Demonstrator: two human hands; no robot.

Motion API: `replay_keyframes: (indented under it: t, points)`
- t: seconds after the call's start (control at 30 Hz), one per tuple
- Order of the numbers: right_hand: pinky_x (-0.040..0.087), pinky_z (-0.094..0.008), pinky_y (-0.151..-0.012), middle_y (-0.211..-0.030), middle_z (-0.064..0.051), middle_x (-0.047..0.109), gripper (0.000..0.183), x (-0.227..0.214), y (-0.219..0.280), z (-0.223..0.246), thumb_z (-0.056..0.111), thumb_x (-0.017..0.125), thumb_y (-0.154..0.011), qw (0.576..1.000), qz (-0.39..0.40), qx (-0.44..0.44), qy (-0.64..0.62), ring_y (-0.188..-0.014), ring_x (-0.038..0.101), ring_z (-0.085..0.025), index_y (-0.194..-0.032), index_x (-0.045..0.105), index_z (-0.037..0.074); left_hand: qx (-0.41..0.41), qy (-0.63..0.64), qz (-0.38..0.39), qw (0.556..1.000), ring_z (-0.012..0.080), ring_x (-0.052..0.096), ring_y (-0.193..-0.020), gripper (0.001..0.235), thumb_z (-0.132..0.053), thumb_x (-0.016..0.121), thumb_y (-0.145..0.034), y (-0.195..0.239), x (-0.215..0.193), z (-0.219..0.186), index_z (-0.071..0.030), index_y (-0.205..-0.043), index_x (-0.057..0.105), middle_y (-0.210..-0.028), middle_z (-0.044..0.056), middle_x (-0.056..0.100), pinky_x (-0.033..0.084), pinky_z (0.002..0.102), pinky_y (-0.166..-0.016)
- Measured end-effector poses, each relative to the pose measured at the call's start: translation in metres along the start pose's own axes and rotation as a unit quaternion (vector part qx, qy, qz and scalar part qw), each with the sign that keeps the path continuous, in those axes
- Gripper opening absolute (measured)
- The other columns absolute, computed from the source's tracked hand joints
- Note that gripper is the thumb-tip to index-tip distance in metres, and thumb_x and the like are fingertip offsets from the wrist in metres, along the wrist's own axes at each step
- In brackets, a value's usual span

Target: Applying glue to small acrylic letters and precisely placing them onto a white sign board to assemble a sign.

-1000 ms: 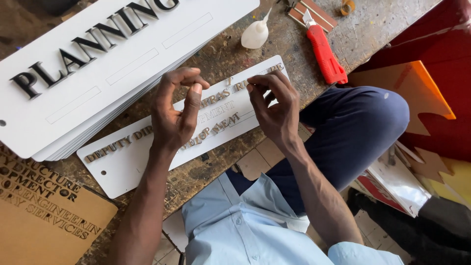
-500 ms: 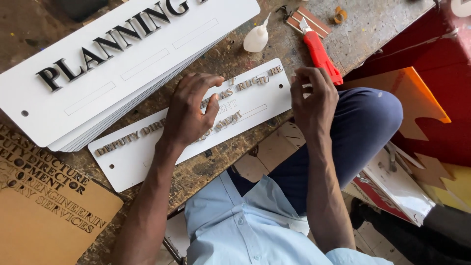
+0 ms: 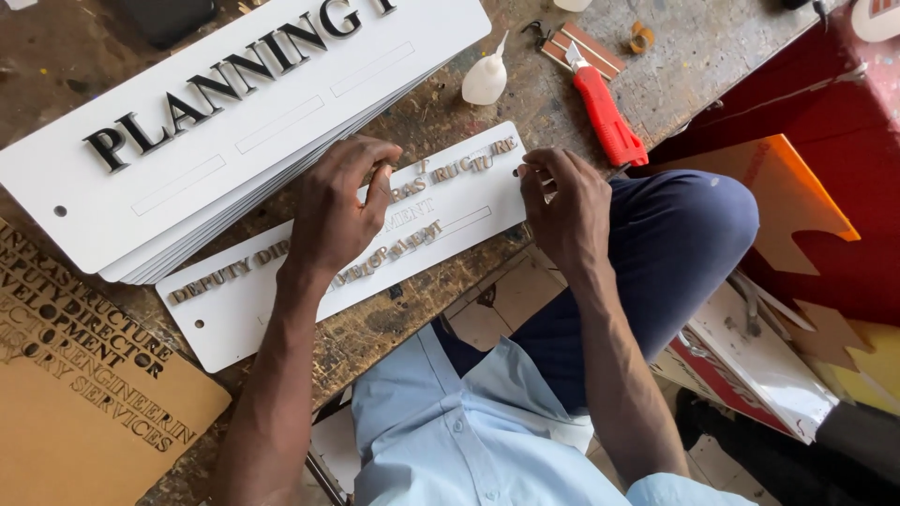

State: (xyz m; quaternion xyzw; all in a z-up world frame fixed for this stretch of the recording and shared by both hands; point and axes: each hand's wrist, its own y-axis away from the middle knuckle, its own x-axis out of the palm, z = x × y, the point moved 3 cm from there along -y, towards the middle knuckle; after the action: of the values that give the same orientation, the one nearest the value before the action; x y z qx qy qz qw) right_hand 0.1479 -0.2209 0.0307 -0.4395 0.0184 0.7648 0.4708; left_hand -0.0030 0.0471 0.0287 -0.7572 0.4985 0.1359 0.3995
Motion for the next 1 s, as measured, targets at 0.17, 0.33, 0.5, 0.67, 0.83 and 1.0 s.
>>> replay_keyframes:
  t: [0.17,0.33,0.5,0.67,0.83,1.0]
  points:
    - [0.067,-0.043,-0.068,-0.094,-0.014,0.077,0.013,-0.012,-0.027,-0.002,0.012,0.083,-0.107,0.999,0.039,0.021,-0.005,-0.085,0.080,-0.033,-0.118,0.079,0.006,-0.002,-0.008,0.016,1.000,0.0315,0.081,-0.108,0.021,0.001,0.070,-0.109,-0.010,0.004,-0.004,-0.007,-0.126,0.080,-0.111,0.008,0.078,0.067,0.041,-0.094]
    - [0.069,-0.041,-0.078,-0.122,-0.019,0.074,0.032,-0.016,-0.078,0.009,0.015,0.076,-0.112,0.996,0.083,-0.010,-0.019,-0.106,0.076,-0.032,-0.136,0.063,0.000,-0.021,0.018,0.085,0.996,0.0348,0.075,-0.116,0.021,0.009,0.071,-0.108,-0.021,0.014,-0.011,0.008,-0.128,0.074,-0.126,0.022,0.076,0.067,0.044,-0.101]
    - [0.071,-0.041,-0.085,-0.153,-0.024,0.057,0.054,0.026,-0.103,-0.013,0.018,0.076,-0.110,0.982,0.149,0.009,-0.119,-0.136,0.059,-0.037,-0.154,0.047,0.009,-0.053,0.032,0.120,0.991,0.0315,0.076,-0.107,0.014,0.004,0.074,-0.108,-0.032,0.017,-0.006,0.006,-0.121,0.076,-0.120,0.019,0.077,0.068,0.042,-0.092]
    - [0.063,-0.033,-0.073,-0.128,-0.015,0.068,0.033,0.046,-0.104,-0.016,0.017,0.078,-0.102,0.984,0.125,0.048,-0.119,-0.110,0.067,-0.028,-0.129,0.061,0.011,-0.068,0.047,0.155,0.984,0.0322,0.074,-0.109,0.013,0.001,0.073,-0.108,-0.037,0.014,-0.003,0.007,-0.119,0.077,-0.120,0.019,0.075,0.065,0.044,-0.093]
    - [0.064,-0.036,-0.078,-0.131,-0.018,0.070,0.027,0.040,-0.098,-0.004,0.023,0.078,-0.107,0.986,0.106,0.024,-0.128,-0.115,0.070,-0.030,-0.125,0.064,0.010,-0.088,0.059,0.173,0.979,0.0344,0.075,-0.116,0.020,-0.001,0.075,-0.108,-0.040,0.016,0.000,0.006,-0.126,0.078,-0.126,0.021,0.075,0.069,0.045,-0.097]
    - [0.072,-0.044,-0.095,-0.129,-0.020,0.072,0.036,0.018,-0.090,0.028,0.028,0.075,-0.112,0.980,0.110,0.048,-0.162,-0.117,0.076,-0.033,-0.135,0.063,0.003,-0.118,0.091,0.154,0.977,0.0312,0.070,-0.110,0.014,-0.002,0.072,-0.110,-0.043,0.014,-0.003,0.004,-0.120,0.078,-0.121,0.018,0.069,0.062,0.046,-0.088]
